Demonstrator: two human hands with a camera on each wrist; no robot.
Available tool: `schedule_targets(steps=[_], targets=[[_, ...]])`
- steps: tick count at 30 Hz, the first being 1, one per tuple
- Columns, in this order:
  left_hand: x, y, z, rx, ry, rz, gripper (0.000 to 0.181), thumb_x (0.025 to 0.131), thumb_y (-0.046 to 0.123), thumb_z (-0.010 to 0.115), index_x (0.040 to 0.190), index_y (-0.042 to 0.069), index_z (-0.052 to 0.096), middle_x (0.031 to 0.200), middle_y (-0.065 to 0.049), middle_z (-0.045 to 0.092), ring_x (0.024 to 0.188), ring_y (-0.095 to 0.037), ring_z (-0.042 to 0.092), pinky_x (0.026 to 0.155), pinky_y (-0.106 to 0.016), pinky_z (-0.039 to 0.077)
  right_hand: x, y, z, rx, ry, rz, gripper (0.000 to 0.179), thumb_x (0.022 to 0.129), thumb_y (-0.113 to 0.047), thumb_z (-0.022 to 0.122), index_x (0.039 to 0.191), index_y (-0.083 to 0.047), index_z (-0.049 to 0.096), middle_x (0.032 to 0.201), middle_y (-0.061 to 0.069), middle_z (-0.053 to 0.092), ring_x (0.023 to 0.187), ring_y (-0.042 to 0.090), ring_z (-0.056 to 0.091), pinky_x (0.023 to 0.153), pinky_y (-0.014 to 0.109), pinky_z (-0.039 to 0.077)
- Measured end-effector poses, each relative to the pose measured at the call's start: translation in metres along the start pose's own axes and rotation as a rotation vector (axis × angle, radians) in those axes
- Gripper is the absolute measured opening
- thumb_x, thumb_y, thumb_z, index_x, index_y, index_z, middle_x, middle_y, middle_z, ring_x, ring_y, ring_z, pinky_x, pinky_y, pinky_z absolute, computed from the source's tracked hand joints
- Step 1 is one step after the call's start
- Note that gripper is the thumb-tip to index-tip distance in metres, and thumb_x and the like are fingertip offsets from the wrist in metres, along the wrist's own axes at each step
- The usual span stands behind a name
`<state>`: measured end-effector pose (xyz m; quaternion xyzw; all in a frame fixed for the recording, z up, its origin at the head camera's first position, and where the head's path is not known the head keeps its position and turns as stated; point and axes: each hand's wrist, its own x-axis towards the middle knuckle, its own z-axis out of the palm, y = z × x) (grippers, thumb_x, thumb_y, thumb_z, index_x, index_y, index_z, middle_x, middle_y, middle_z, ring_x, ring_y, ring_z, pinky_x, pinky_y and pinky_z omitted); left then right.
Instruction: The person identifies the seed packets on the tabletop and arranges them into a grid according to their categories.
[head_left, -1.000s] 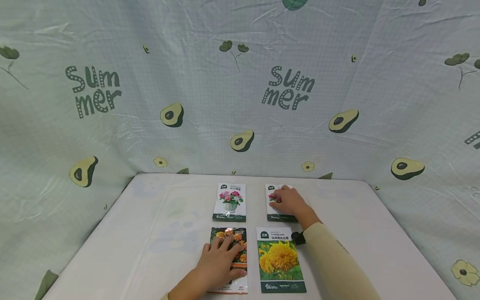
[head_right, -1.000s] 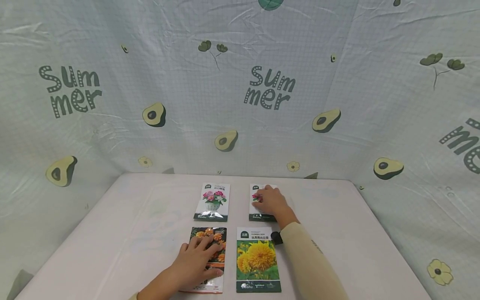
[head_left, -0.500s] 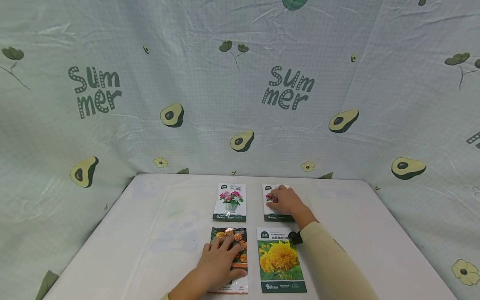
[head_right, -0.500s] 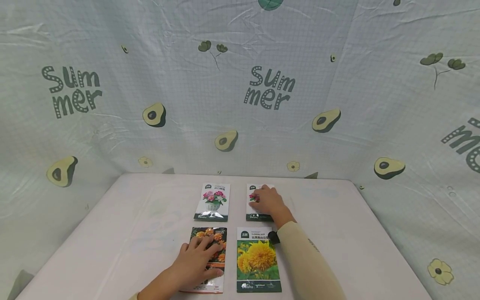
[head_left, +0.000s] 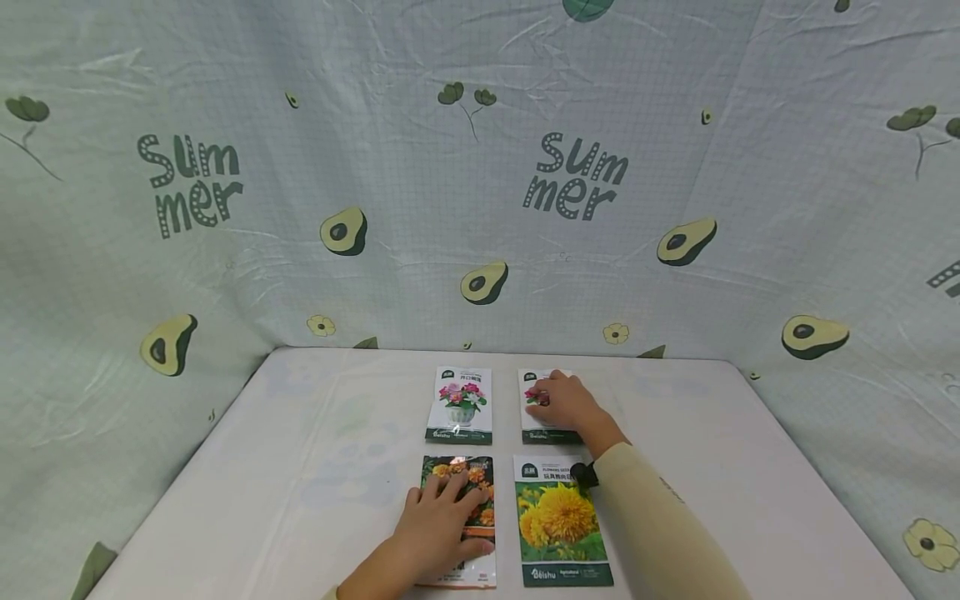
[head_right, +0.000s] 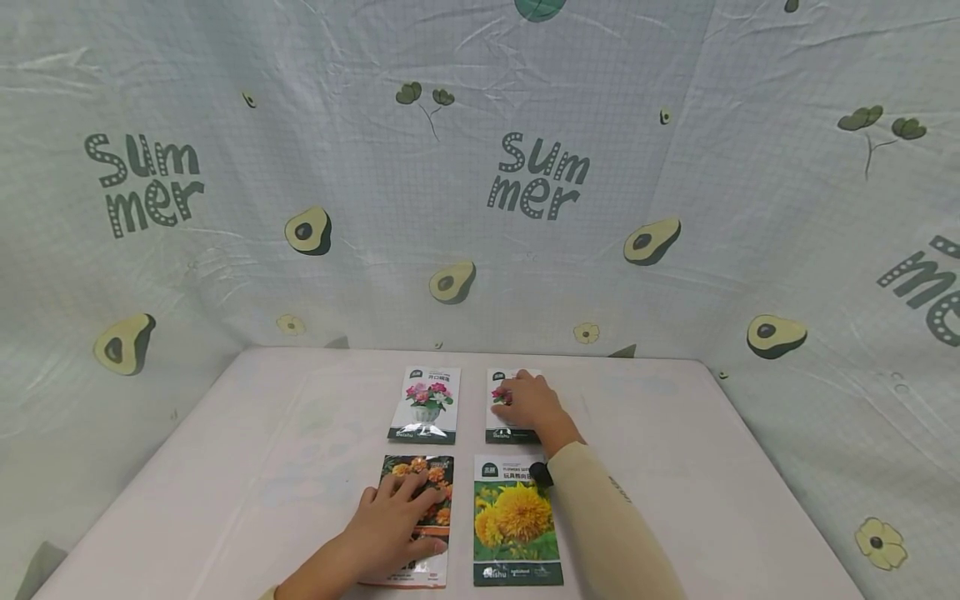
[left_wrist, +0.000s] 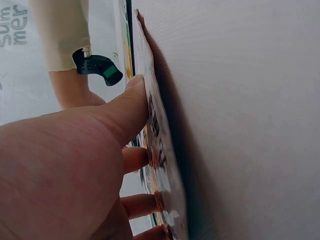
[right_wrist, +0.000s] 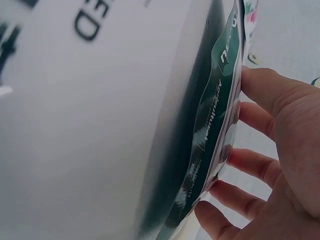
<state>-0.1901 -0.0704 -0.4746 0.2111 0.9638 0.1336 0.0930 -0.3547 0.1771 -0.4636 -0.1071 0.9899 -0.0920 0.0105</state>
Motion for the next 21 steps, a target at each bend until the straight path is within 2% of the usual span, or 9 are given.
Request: schedule_targets(steps=[21], targets=[[0.0024,0.0016,0.0001,-0.011,-0.009,-0.018,0.07,0.083,0.068,0.07,0.143,0.034,0.057,0.156,-0.009,0.047,0.132,-0.041,0.044,0.094,-0.063,0.039,0.0027,-0.0092,0.0035,-0.006,0.008,-0.008,0.048,0.093,-0.043,0.075,0.134,-0.018,0.069,0.134,0.014,0.061,0.114,0.036,0.056,0.104,0.051,0.05]])
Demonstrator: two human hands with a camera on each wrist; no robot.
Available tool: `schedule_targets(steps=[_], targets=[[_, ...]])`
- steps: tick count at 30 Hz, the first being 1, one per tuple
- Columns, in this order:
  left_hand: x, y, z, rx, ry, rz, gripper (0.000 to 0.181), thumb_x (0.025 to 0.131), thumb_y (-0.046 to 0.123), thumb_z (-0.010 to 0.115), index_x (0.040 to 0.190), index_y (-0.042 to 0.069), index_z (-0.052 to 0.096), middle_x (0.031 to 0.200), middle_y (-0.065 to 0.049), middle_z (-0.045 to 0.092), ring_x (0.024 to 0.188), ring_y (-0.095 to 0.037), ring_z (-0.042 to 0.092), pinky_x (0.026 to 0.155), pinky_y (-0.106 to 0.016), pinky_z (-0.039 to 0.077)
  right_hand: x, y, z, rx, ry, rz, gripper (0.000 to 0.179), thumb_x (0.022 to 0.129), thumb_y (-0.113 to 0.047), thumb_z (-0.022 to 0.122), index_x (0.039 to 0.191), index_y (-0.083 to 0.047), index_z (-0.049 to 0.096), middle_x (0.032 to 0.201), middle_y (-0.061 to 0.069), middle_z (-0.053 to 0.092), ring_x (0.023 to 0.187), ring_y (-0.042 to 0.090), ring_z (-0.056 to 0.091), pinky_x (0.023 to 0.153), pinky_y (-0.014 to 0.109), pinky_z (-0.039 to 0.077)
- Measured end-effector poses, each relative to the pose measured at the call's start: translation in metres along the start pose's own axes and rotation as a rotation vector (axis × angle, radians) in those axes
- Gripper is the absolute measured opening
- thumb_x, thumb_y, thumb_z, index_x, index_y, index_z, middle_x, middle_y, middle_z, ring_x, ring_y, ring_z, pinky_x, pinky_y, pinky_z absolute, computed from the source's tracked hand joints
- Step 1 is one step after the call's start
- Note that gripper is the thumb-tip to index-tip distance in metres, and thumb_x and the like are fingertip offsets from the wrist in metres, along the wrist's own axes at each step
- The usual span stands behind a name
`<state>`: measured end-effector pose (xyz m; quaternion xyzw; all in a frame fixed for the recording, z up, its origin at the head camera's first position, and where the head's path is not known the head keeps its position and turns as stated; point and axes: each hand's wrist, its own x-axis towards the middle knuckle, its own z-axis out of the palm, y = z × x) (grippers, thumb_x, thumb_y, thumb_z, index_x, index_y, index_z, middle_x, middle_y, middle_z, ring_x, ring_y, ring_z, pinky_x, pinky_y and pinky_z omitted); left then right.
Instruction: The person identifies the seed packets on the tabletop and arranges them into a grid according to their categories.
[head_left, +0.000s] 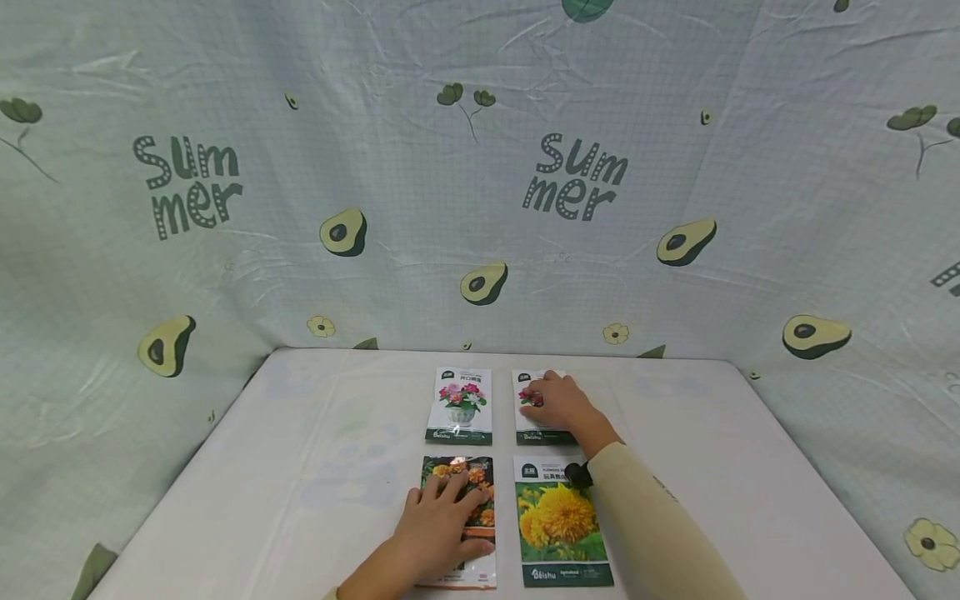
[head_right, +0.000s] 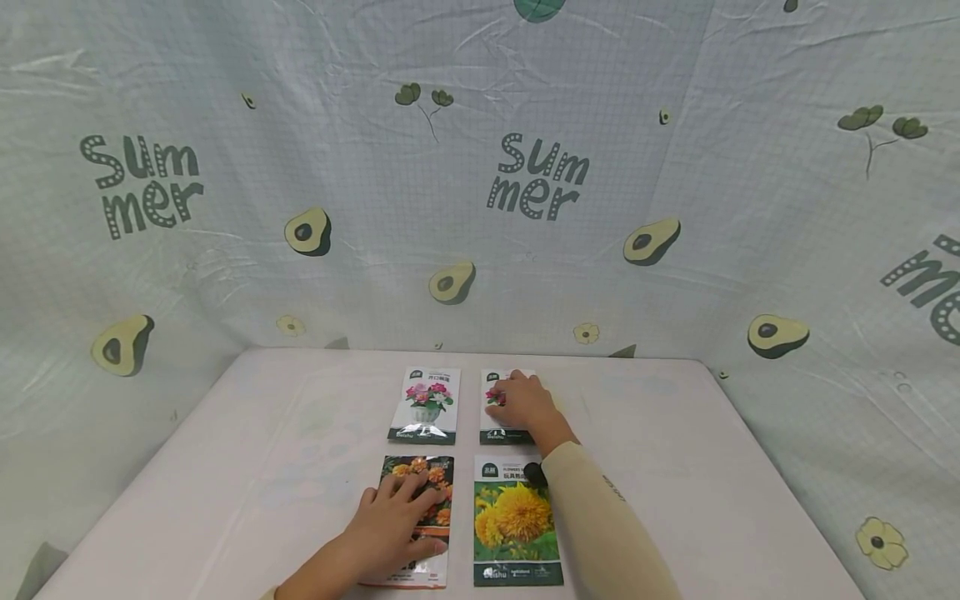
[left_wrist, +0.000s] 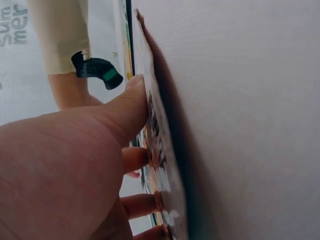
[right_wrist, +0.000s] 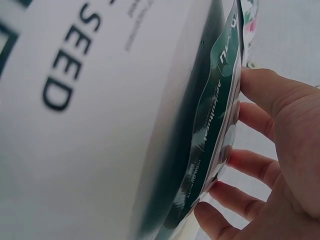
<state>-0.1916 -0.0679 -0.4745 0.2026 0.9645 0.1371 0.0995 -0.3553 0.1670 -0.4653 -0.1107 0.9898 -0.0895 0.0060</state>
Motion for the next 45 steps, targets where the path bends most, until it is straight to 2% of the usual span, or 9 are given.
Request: schedule_targets(steps=[11,20,28,35,45], targets=[[0.0,-0.003,0.004,-0.006,0.004,0.007,0.067,0.084,0.066,0.071,0.143,0.036,0.057,0.155,-0.008,0.048,0.132,-0.039,0.045,0.092,-0.06,0.039,0.0,-0.005,0.001,-0.01,0.002,0.014,0.049,0.092,-0.043,0.075,0.133,-0.018,0.069,0.132,0.013,0.061,0.113,0.035,0.056,0.102,0.05,0.051],[-0.001,-0.003,0.005,-0.01,0.002,0.012,0.067,0.085,0.067,0.07,0.143,0.037,0.056,0.156,-0.008,0.047,0.133,-0.04,0.044,0.093,-0.06,0.039,0.001,-0.008,0.001,-0.007,0.0,-0.006,0.046,0.093,-0.043,0.075,0.132,-0.019,0.07,0.129,0.012,0.062,0.11,0.034,0.056,0.102,0.049,0.051],[-0.001,0.0,-0.001,-0.016,-0.017,0.003,0.069,0.084,0.067,0.07,0.144,0.035,0.056,0.156,-0.009,0.046,0.131,-0.04,0.044,0.092,-0.061,0.039,0.004,-0.006,0.003,-0.017,-0.006,-0.014,0.047,0.092,-0.044,0.075,0.132,-0.02,0.07,0.128,0.011,0.062,0.107,0.031,0.056,0.099,0.047,0.053],[0.002,-0.002,0.0,-0.009,-0.028,0.001,0.069,0.084,0.067,0.069,0.144,0.037,0.056,0.156,-0.008,0.046,0.132,-0.039,0.043,0.092,-0.061,0.039,0.005,-0.007,0.003,-0.003,-0.011,0.002,0.048,0.093,-0.045,0.074,0.133,-0.019,0.07,0.132,0.012,0.061,0.11,0.032,0.056,0.103,0.047,0.051],[0.003,-0.002,0.0,-0.013,-0.039,-0.008,0.07,0.083,0.069,0.07,0.143,0.035,0.057,0.155,-0.009,0.047,0.13,-0.039,0.044,0.094,-0.064,0.039,0.003,-0.012,0.003,0.01,-0.008,0.025,0.046,0.093,-0.044,0.075,0.13,-0.018,0.071,0.133,0.013,0.061,0.111,0.034,0.056,0.101,0.047,0.051]])
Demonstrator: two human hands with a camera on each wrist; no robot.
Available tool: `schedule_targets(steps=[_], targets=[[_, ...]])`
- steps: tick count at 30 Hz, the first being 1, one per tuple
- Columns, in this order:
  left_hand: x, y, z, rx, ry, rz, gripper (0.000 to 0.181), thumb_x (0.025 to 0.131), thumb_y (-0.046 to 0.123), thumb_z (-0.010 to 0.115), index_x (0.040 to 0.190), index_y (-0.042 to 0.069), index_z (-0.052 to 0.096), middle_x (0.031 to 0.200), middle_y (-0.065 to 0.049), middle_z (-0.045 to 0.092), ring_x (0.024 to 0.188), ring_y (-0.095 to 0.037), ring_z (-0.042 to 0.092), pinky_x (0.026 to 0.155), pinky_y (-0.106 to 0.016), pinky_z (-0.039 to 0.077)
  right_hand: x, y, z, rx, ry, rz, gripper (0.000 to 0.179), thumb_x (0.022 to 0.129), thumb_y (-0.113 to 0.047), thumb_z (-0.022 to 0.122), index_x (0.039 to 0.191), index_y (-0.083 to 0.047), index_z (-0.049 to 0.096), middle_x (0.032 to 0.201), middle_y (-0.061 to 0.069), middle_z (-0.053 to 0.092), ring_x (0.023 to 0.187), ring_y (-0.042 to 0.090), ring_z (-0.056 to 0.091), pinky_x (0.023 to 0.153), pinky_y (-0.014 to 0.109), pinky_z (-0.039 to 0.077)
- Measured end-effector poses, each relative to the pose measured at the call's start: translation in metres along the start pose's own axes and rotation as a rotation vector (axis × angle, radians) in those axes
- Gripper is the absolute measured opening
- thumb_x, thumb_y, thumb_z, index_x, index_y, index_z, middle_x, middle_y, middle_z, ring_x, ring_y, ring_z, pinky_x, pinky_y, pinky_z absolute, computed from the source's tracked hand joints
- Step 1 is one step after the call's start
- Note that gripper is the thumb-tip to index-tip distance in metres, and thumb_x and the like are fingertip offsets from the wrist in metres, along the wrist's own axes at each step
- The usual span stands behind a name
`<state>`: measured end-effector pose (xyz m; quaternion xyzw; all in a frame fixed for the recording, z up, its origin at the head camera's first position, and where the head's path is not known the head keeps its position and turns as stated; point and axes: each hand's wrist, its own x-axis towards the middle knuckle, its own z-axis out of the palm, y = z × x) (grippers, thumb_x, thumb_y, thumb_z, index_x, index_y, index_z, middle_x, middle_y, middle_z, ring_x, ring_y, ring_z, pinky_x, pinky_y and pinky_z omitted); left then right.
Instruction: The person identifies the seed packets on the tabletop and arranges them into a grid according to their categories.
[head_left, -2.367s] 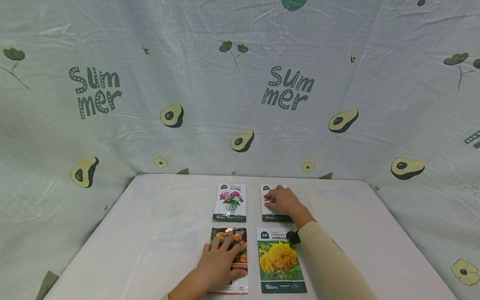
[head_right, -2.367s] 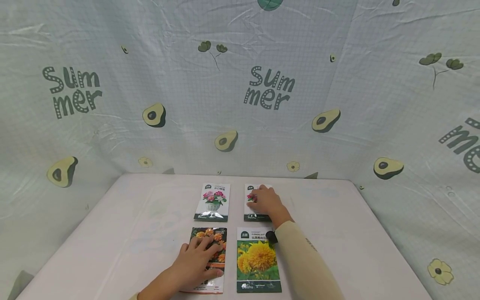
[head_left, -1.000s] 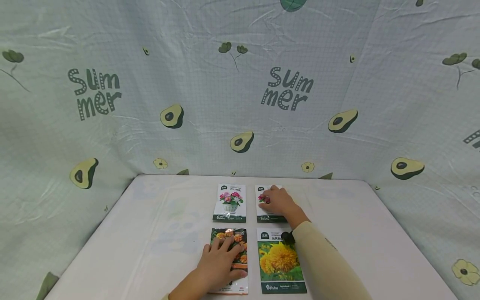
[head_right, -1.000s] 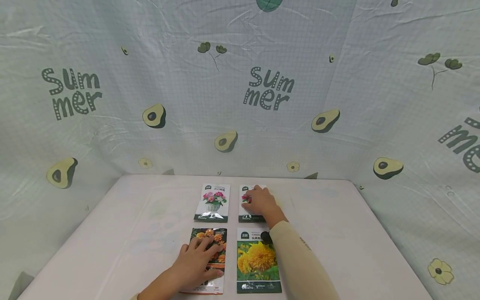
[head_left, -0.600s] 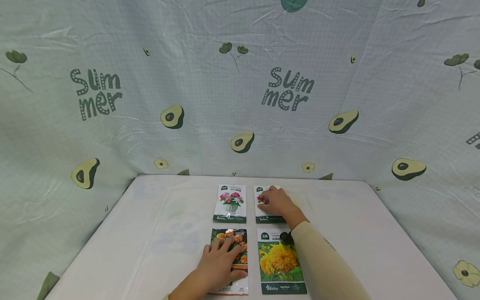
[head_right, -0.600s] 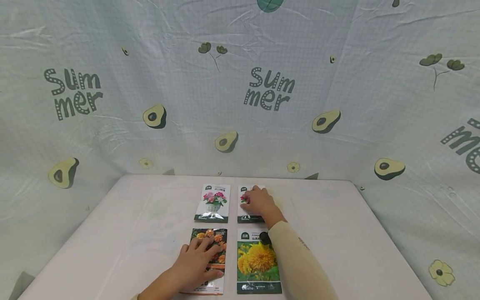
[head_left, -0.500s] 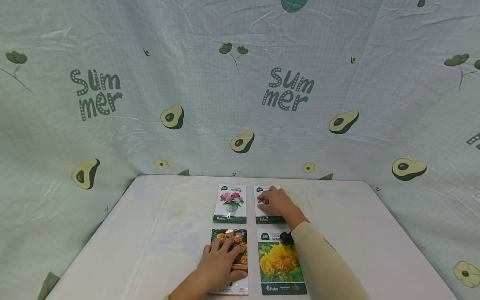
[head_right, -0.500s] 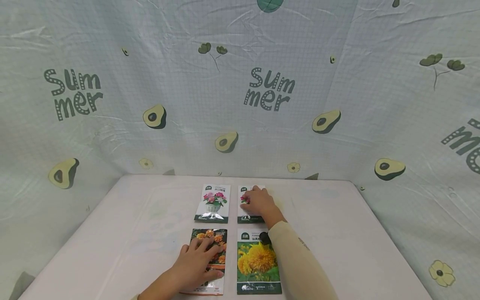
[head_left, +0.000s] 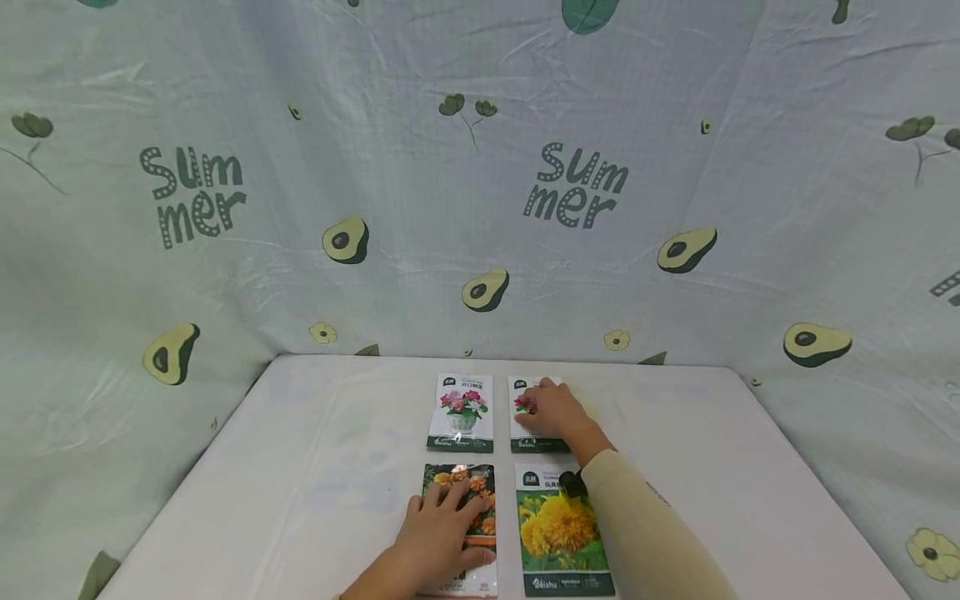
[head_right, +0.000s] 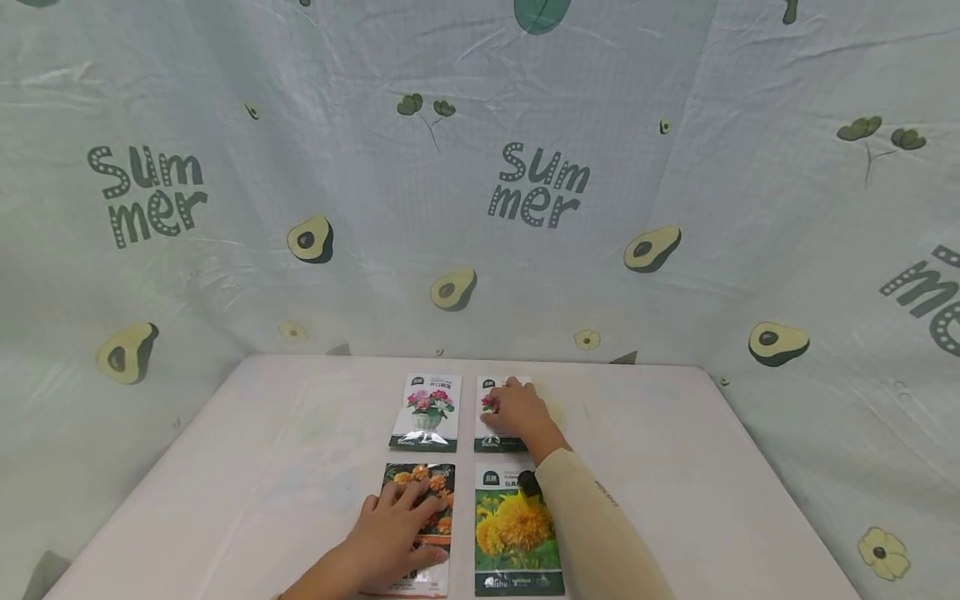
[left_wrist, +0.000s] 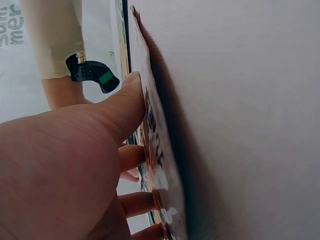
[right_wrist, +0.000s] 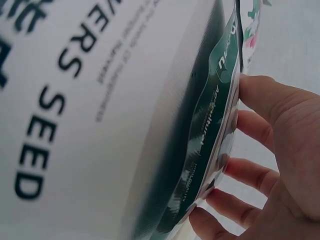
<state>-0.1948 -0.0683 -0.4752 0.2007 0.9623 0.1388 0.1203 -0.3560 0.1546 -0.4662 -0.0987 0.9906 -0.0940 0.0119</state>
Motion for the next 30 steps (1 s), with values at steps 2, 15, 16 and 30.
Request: schedule_targets(steps=[2,15,16,30], targets=[[-0.0002,0.0007,0.0001,0.004,0.0,0.0,0.07,0.083,0.069,0.07,0.143,0.036,0.057,0.155,-0.009,0.047,0.13,-0.039,0.044,0.094,-0.063,0.039,-0.0011,0.0,0.0,0.0,0.0,0.004,0.046,0.093,-0.044,0.075,0.131,-0.018,0.071,0.133,0.013,0.06,0.11,0.034,0.056,0.1,0.047,0.052],[-0.0021,0.0014,-0.002,0.024,0.002,0.022,0.068,0.083,0.071,0.068,0.142,0.038,0.056,0.153,-0.007,0.047,0.128,-0.038,0.044,0.09,-0.059,0.039,-0.004,0.0008,-0.0034,0.019,0.002,0.003,0.046,0.092,-0.042,0.077,0.131,-0.018,0.071,0.131,0.014,0.061,0.11,0.034,0.056,0.101,0.046,0.051],[-0.0019,0.0011,-0.0019,0.022,0.006,0.026,0.068,0.083,0.071,0.068,0.142,0.039,0.056,0.153,-0.006,0.047,0.128,-0.038,0.044,0.088,-0.058,0.039,-0.0042,0.0008,-0.0035,0.024,0.001,0.003,0.046,0.092,-0.042,0.077,0.131,-0.018,0.071,0.131,0.014,0.061,0.109,0.034,0.056,0.101,0.046,0.051],[-0.0035,0.001,-0.0051,-0.025,0.021,0.035,0.065,0.081,0.068,0.074,0.136,0.038,0.059,0.153,-0.008,0.045,0.129,-0.04,0.043,0.087,-0.057,0.038,-0.0071,0.0009,0.0006,0.037,0.039,0.014,0.047,0.09,-0.045,0.077,0.13,-0.021,0.073,0.133,0.015,0.058,0.112,0.035,0.056,0.097,0.047,0.053]])
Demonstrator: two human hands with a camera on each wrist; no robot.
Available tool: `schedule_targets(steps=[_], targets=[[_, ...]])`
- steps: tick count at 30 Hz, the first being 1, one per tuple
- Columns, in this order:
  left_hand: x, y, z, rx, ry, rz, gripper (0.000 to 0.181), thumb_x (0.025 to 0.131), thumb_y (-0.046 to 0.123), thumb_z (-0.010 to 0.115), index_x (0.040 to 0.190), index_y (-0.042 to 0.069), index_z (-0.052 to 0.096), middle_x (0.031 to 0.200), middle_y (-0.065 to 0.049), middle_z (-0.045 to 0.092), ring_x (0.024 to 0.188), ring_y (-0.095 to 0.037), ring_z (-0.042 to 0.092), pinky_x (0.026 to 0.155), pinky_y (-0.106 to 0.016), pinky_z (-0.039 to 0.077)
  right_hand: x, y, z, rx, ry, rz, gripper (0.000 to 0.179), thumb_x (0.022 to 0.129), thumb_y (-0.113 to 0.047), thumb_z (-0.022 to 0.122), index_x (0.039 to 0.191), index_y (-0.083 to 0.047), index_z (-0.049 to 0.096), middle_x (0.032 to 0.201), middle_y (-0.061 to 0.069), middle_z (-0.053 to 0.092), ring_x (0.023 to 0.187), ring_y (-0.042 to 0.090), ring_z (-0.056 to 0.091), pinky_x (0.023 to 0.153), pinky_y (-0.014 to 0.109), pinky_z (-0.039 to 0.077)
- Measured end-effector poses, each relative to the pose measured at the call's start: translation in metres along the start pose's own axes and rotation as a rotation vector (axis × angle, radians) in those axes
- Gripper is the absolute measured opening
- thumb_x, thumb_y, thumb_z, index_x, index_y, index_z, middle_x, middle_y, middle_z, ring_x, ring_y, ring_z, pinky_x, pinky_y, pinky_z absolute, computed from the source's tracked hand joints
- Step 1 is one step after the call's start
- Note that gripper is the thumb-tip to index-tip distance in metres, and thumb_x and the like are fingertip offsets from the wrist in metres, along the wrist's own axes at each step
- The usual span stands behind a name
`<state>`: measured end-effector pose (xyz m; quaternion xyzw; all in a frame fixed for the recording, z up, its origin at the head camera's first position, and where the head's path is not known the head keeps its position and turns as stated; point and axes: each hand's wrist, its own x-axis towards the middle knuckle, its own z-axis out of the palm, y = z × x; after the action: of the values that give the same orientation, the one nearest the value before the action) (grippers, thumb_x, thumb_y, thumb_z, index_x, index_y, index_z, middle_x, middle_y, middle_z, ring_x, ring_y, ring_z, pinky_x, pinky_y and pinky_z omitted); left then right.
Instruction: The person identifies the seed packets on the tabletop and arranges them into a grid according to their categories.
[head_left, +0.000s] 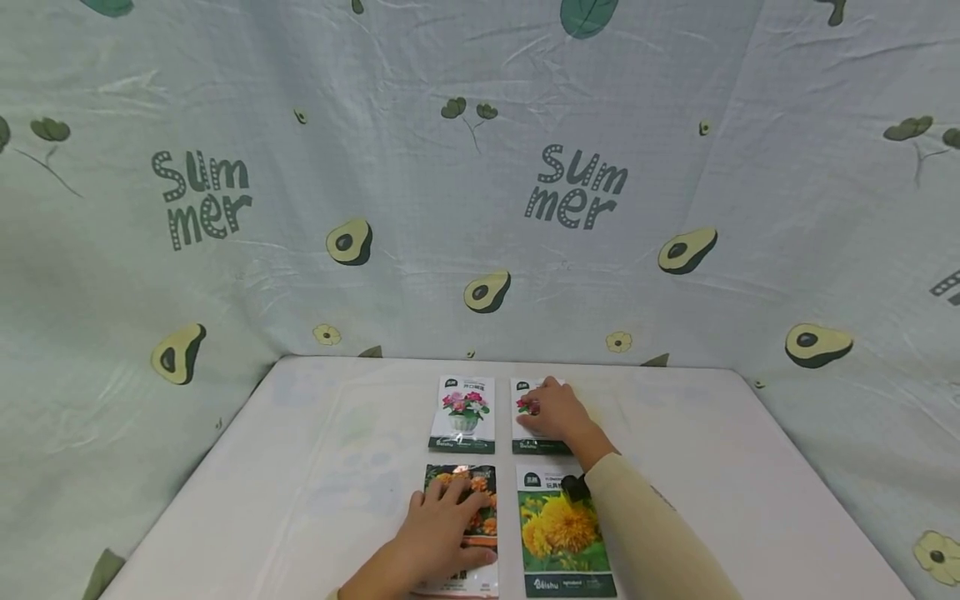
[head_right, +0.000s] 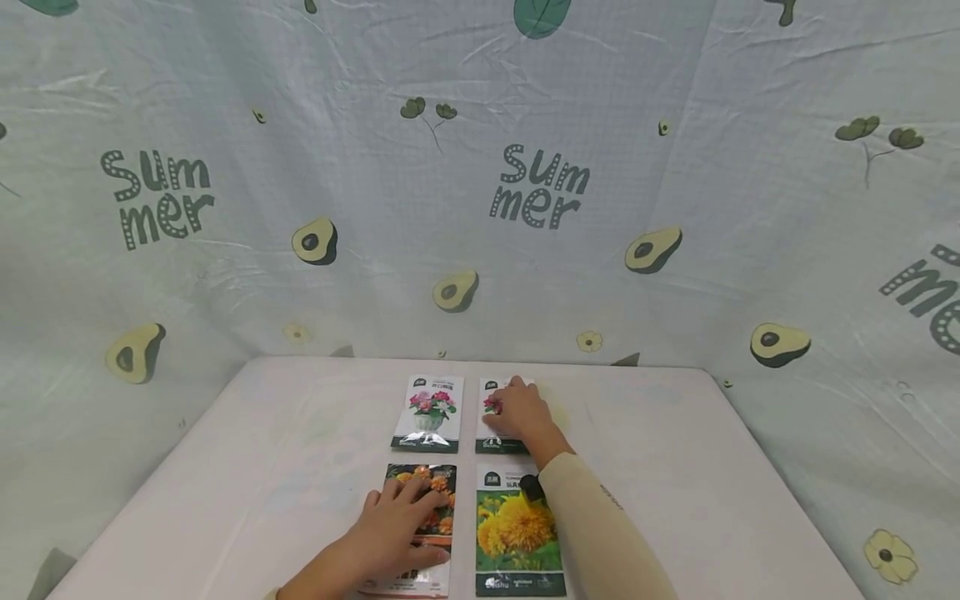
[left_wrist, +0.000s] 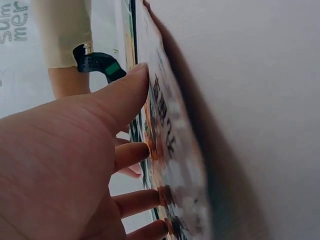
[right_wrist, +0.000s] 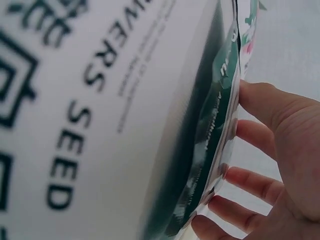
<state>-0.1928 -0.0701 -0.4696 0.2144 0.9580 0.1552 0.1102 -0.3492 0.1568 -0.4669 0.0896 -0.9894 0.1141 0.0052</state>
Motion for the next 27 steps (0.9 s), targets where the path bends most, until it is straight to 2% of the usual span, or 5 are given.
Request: schedule_targets(steps=[9,14,19,23,27], targets=[[0.004,-0.011,-0.006,-0.016,0.132,0.043,0.062,0.085,0.062,0.074,0.135,0.027,0.062,0.134,-0.007,0.054,0.116,-0.031,0.048,0.084,-0.05,0.041,-0.002,0.004,0.004,0.046,0.052,-0.034,0.041,0.093,-0.041,0.075,0.129,-0.023,0.074,0.135,0.013,0.059,0.115,0.035,0.057,0.099,0.048,0.053],[0.008,-0.031,-0.019,-0.031,0.266,0.04,0.054,0.09,0.049,0.076,0.132,0.019,0.063,0.133,-0.01,0.054,0.119,-0.034,0.05,0.088,-0.054,0.042,-0.003,0.019,0.005,0.128,0.107,-0.058,0.04,0.097,-0.042,0.069,0.132,-0.021,0.072,0.136,0.013,0.06,0.121,0.034,0.057,0.104,0.05,0.05],[0.019,-0.067,-0.032,0.033,0.408,-0.063,0.049,0.092,0.039,0.077,0.132,0.016,0.063,0.133,-0.012,0.056,0.121,-0.037,0.053,0.094,-0.057,0.045,-0.008,0.04,-0.003,0.183,0.127,-0.026,0.046,0.1,-0.041,0.066,0.14,-0.018,0.066,0.141,0.014,0.056,0.129,0.036,0.053,0.109,0.054,0.046],[0.023,-0.105,-0.043,0.075,0.47,-0.128,0.047,0.095,0.033,0.074,0.134,0.011,0.061,0.134,-0.016,0.057,0.124,-0.041,0.053,0.099,-0.06,0.045,-0.016,0.061,-0.012,0.208,0.16,-0.003,0.045,0.101,-0.037,0.065,0.14,-0.015,0.065,0.142,0.016,0.056,0.131,0.038,0.051,0.111,0.057,0.043],[0.023,-0.144,-0.058,0.108,0.509,-0.152,0.049,0.096,0.031,0.072,0.136,0.006,0.058,0.137,-0.021,0.056,0.126,-0.046,0.052,0.1,-0.064,0.043,-0.022,0.088,-0.024,0.193,0.231,-0.011,0.041,0.101,-0.031,0.066,0.137,-0.011,0.066,0.138,0.02,0.058,0.129,0.041,0.052,0.109,0.059,0.043]])
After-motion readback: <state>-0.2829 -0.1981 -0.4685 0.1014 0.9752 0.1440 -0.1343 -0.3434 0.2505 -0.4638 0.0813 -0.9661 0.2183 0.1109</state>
